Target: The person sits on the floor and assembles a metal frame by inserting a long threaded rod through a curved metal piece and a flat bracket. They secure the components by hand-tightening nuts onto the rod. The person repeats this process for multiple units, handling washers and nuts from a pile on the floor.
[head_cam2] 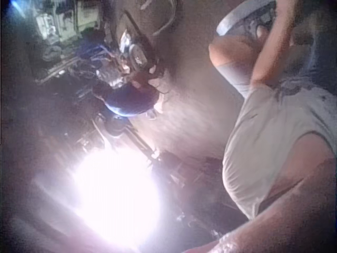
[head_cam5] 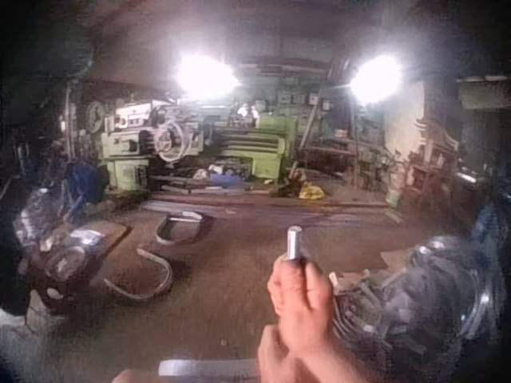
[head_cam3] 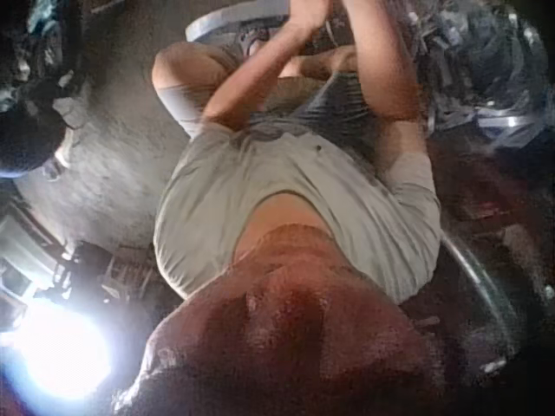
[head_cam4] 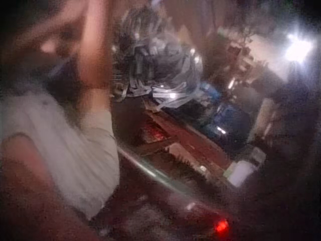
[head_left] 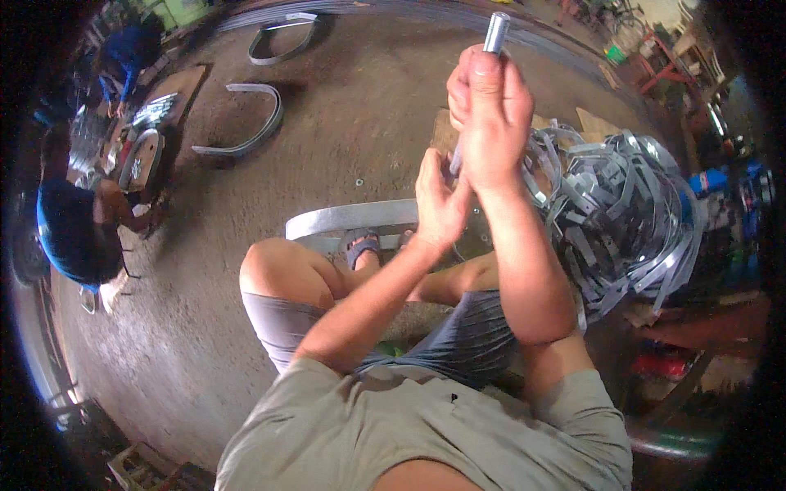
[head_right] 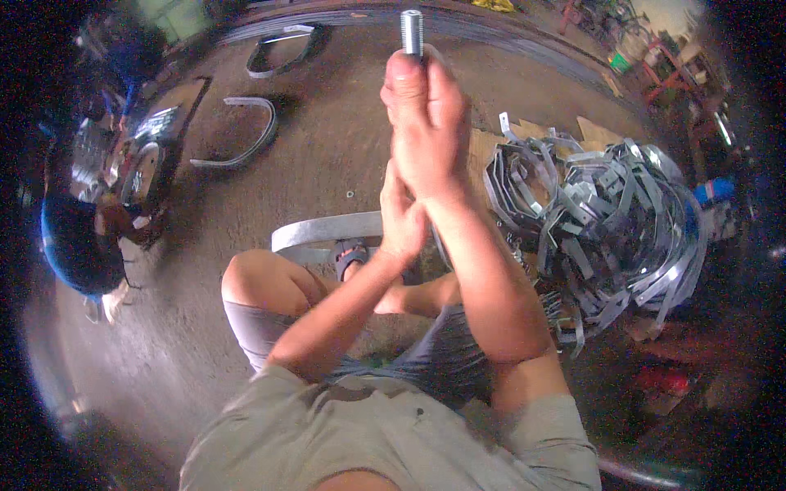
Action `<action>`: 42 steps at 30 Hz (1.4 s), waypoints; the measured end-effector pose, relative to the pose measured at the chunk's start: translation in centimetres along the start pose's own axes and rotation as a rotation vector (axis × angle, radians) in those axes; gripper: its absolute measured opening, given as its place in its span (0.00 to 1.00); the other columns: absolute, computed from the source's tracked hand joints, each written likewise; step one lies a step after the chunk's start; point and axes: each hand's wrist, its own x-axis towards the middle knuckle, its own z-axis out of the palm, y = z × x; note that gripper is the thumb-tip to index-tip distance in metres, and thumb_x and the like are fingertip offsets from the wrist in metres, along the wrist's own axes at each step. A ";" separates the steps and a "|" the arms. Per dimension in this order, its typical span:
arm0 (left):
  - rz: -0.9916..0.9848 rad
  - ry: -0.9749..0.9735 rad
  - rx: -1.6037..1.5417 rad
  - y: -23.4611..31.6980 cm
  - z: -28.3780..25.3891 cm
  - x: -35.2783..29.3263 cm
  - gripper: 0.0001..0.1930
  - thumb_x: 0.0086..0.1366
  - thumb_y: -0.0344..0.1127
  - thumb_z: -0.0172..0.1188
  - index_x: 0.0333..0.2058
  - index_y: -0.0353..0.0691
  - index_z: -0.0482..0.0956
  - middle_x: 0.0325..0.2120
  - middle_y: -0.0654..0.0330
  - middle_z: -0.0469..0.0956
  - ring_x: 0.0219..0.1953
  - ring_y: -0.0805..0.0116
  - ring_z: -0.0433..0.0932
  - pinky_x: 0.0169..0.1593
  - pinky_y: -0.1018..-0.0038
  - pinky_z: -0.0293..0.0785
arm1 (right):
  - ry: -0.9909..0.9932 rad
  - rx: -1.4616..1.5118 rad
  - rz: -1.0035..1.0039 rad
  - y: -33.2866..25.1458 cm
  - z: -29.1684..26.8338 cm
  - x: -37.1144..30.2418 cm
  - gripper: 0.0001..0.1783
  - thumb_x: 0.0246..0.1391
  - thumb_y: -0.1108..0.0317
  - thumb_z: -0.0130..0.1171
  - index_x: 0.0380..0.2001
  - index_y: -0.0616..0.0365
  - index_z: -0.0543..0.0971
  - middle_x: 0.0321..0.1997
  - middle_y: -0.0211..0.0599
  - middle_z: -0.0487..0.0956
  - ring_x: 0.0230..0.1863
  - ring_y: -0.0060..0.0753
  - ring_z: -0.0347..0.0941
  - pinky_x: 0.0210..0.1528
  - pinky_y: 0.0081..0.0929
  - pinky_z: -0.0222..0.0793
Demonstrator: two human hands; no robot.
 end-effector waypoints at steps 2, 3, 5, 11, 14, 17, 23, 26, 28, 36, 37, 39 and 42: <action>-0.099 0.045 -0.010 2.2 1.2 -0.7 0.18 0.60 0.43 0.64 0.37 0.31 0.75 0.31 0.43 0.76 0.34 0.52 0.74 0.40 0.59 0.71 | 0.179 -0.268 -0.155 0.8 0.6 -1.3 0.14 0.70 0.57 0.51 0.35 0.57 0.72 0.24 0.21 0.66 0.22 0.11 0.57 0.21 0.14 0.51; -0.185 0.017 0.043 2.8 1.8 -0.4 0.18 0.60 0.44 0.65 0.37 0.31 0.77 0.32 0.44 0.78 0.36 0.51 0.76 0.41 0.61 0.73 | 0.245 -0.300 -0.291 1.8 1.0 -1.6 0.14 0.69 0.57 0.52 0.35 0.57 0.73 0.24 0.20 0.67 0.22 0.10 0.56 0.22 0.14 0.52; -0.263 -0.108 0.035 1.3 1.1 0.5 0.17 0.62 0.44 0.65 0.34 0.33 0.80 0.31 0.50 0.80 0.34 0.56 0.77 0.40 0.65 0.73 | 0.177 -0.322 -0.254 0.6 1.3 -2.8 0.12 0.68 0.59 0.54 0.36 0.57 0.73 0.25 0.20 0.68 0.23 0.10 0.58 0.23 0.14 0.54; -0.438 -0.766 -0.411 0.5 -2.8 6.1 0.20 0.67 0.43 0.61 0.16 0.47 0.71 0.13 0.75 0.62 0.16 0.83 0.55 0.21 0.77 0.49 | -0.144 0.361 0.052 -3.8 -1.9 1.6 0.29 0.69 0.42 0.42 0.40 0.61 0.73 0.29 0.27 0.70 0.24 0.20 0.62 0.28 0.19 0.60; -0.483 -0.774 -0.422 0.0 -2.3 6.2 0.20 0.67 0.44 0.61 0.17 0.46 0.70 0.13 0.74 0.63 0.16 0.81 0.57 0.22 0.76 0.51 | -0.244 0.414 0.127 -2.7 -3.5 2.7 0.26 0.69 0.44 0.45 0.39 0.60 0.73 0.22 0.24 0.66 0.22 0.18 0.60 0.24 0.18 0.56; -0.376 -0.599 -0.304 -1.6 -1.4 3.9 0.16 0.67 0.43 0.60 0.24 0.41 0.70 0.17 0.70 0.66 0.20 0.74 0.64 0.26 0.72 0.60 | 0.107 0.186 -0.032 -1.2 -2.0 2.2 0.19 0.69 0.54 0.50 0.32 0.59 0.74 0.19 0.23 0.68 0.19 0.17 0.62 0.22 0.20 0.59; 0.035 -0.075 -0.004 0.0 -0.7 -2.3 0.23 0.59 0.35 0.64 0.49 0.32 0.68 0.40 0.46 0.71 0.43 0.48 0.71 0.50 0.59 0.68 | 0.464 -0.477 -0.322 0.2 0.5 2.2 0.15 0.68 0.61 0.51 0.31 0.60 0.74 0.21 0.41 0.77 0.22 0.46 0.74 0.27 0.38 0.67; 0.052 -0.023 0.130 -0.2 1.3 -2.8 0.28 0.60 0.37 0.64 0.54 0.31 0.62 0.47 0.43 0.68 0.50 0.51 0.70 0.54 0.59 0.66 | 0.406 -0.445 -0.340 0.1 1.4 2.6 0.16 0.68 0.58 0.53 0.31 0.59 0.74 0.19 0.37 0.75 0.20 0.38 0.71 0.25 0.38 0.65; 0.027 0.050 0.123 -1.0 1.7 -2.0 0.22 0.62 0.39 0.63 0.46 0.31 0.65 0.39 0.46 0.71 0.41 0.59 0.70 0.45 0.62 0.68 | 0.300 -0.271 -0.336 0.1 1.9 2.5 0.17 0.67 0.56 0.54 0.30 0.58 0.75 0.18 0.31 0.74 0.19 0.31 0.69 0.23 0.35 0.63; -0.541 -0.743 -0.344 -2.0 -2.8 5.3 0.22 0.68 0.45 0.60 0.16 0.45 0.69 0.14 0.71 0.65 0.18 0.79 0.59 0.24 0.75 0.54 | -0.242 0.521 0.165 -3.6 -2.0 5.0 0.23 0.67 0.46 0.47 0.31 0.55 0.70 0.16 0.23 0.62 0.15 0.19 0.56 0.18 0.21 0.52; -0.543 -0.788 -0.303 -2.4 -3.0 5.6 0.20 0.68 0.44 0.60 0.19 0.43 0.72 0.15 0.69 0.68 0.19 0.77 0.63 0.25 0.75 0.58 | -0.388 0.575 0.213 -3.2 -2.3 5.4 0.22 0.68 0.46 0.47 0.31 0.54 0.70 0.17 0.22 0.62 0.15 0.18 0.56 0.18 0.19 0.51; -0.414 -0.777 -0.187 -3.2 -3.0 5.1 0.17 0.67 0.45 0.60 0.24 0.40 0.75 0.19 0.65 0.73 0.23 0.74 0.69 0.29 0.73 0.65 | -0.038 0.264 0.104 -2.3 -1.8 4.0 0.21 0.70 0.48 0.47 0.29 0.53 0.69 0.17 0.21 0.61 0.16 0.16 0.55 0.19 0.18 0.51; 0.191 -0.664 0.185 -4.3 -3.3 3.2 0.18 0.65 0.44 0.64 0.40 0.34 0.75 0.34 0.51 0.79 0.36 0.63 0.78 0.42 0.65 0.74 | 0.309 -0.019 -0.141 -0.8 -0.9 4.7 0.19 0.71 0.55 0.47 0.27 0.53 0.68 0.20 0.20 0.61 0.20 0.13 0.55 0.22 0.18 0.52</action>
